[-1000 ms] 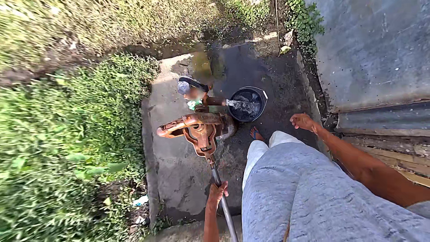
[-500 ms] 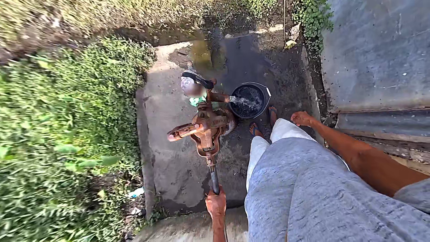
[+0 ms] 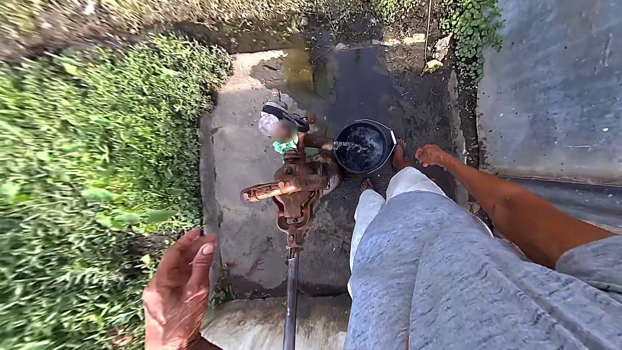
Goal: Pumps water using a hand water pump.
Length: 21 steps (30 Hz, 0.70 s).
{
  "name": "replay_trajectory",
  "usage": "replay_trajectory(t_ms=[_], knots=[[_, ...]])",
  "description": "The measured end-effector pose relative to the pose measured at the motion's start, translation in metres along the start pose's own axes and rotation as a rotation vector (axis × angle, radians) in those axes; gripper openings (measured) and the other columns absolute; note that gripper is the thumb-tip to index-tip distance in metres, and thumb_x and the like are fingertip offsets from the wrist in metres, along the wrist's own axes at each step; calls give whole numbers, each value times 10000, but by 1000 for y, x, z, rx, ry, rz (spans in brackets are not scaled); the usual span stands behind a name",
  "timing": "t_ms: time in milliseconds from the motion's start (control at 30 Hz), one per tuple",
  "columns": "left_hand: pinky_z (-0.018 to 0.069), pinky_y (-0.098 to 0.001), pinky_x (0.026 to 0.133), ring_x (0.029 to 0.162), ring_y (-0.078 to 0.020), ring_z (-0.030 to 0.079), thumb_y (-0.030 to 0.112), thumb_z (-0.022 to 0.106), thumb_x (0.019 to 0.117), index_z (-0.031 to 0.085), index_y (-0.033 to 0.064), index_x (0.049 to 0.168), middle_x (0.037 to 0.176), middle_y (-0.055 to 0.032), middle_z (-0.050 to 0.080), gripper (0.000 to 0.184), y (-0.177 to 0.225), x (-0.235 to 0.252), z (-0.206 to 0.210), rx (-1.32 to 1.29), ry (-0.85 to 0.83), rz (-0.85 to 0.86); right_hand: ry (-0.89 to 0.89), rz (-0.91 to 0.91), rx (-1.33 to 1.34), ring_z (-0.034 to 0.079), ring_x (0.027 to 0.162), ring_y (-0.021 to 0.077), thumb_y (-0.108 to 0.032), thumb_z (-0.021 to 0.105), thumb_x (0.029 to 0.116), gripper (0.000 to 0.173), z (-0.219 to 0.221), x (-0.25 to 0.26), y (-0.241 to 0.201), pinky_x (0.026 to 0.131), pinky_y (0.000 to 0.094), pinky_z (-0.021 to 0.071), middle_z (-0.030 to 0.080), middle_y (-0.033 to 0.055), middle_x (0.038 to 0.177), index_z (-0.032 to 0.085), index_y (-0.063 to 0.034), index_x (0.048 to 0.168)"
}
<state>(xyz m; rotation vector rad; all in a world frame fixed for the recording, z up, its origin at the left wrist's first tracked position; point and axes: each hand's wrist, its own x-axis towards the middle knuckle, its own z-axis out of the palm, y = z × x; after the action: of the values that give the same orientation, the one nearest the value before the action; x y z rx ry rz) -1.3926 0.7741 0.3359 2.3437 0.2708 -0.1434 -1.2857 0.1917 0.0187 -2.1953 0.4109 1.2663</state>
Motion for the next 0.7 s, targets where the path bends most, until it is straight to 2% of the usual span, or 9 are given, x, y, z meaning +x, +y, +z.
replay_trajectory(t_ms=[67,133,233,300,367,467,567,633,700], knots=[[576,-252,921,1030,-56,694,306,576,1042,534,-11,1364,1173,-29,713,454,39,48,11,-140,-8,118,1,-32,17,689,1032,428,-145,498,1076,309,-3,22,1,974,592,515,679,293,1166,635,53,1271],[562,-244,934,1073,-37,672,327,578,1030,552,37,1356,1235,-13,688,437,68,99,36,-106,-11,128,3,-48,53,678,1039,434,-137,497,1077,310,-5,41,4,983,593,502,673,300,1164,625,71,1269],[506,-417,1028,1272,-208,587,464,540,1026,494,71,1451,1443,-163,554,581,92,174,83,126,-44,71,85,11,219,658,1049,437,-210,519,1079,346,4,80,20,944,607,501,659,303,1179,624,57,1272],[474,-554,1049,1345,-342,535,578,483,1012,425,90,1511,1513,-210,486,701,94,215,112,229,-90,51,80,111,428,602,1201,435,-334,532,1077,473,2,102,17,1016,607,475,596,307,1325,572,48,1355],[459,-618,1046,1340,-406,532,660,409,997,399,82,1537,1504,-243,488,791,87,242,134,322,-151,68,68,204,602,546,1269,410,-396,574,1055,568,4,123,8,1037,583,448,541,294,1402,514,40,1414],[468,-624,1016,1268,-402,583,725,351,984,454,87,1517,1410,-243,567,837,67,258,159,437,-162,84,87,219,687,502,1351,396,-363,634,1027,641,17,170,7,1102,566,422,502,285,1467,430,26,1494],[450,-627,1027,1256,-427,577,721,342,989,428,42,1520,1377,-266,586,867,63,259,175,516,-70,56,105,216,694,430,1427,419,-314,707,982,768,33,230,15,1163,565,384,406,313,1544,334,46,1550],[490,-585,966,1176,-404,624,691,357,1007,401,13,1521,1307,-261,634,851,64,259,183,553,25,47,65,238,672,540,1319,376,-333,704,981,713,38,255,11,1077,531,472,497,282,1473,403,16,1525],[524,-509,943,1145,-350,648,622,400,1030,372,-21,1525,1291,-270,637,812,66,259,190,534,110,30,-17,276,695,633,950,219,-361,611,1041,517,33,258,-11,826,383,525,635,166,1180,521,-23,1423]])
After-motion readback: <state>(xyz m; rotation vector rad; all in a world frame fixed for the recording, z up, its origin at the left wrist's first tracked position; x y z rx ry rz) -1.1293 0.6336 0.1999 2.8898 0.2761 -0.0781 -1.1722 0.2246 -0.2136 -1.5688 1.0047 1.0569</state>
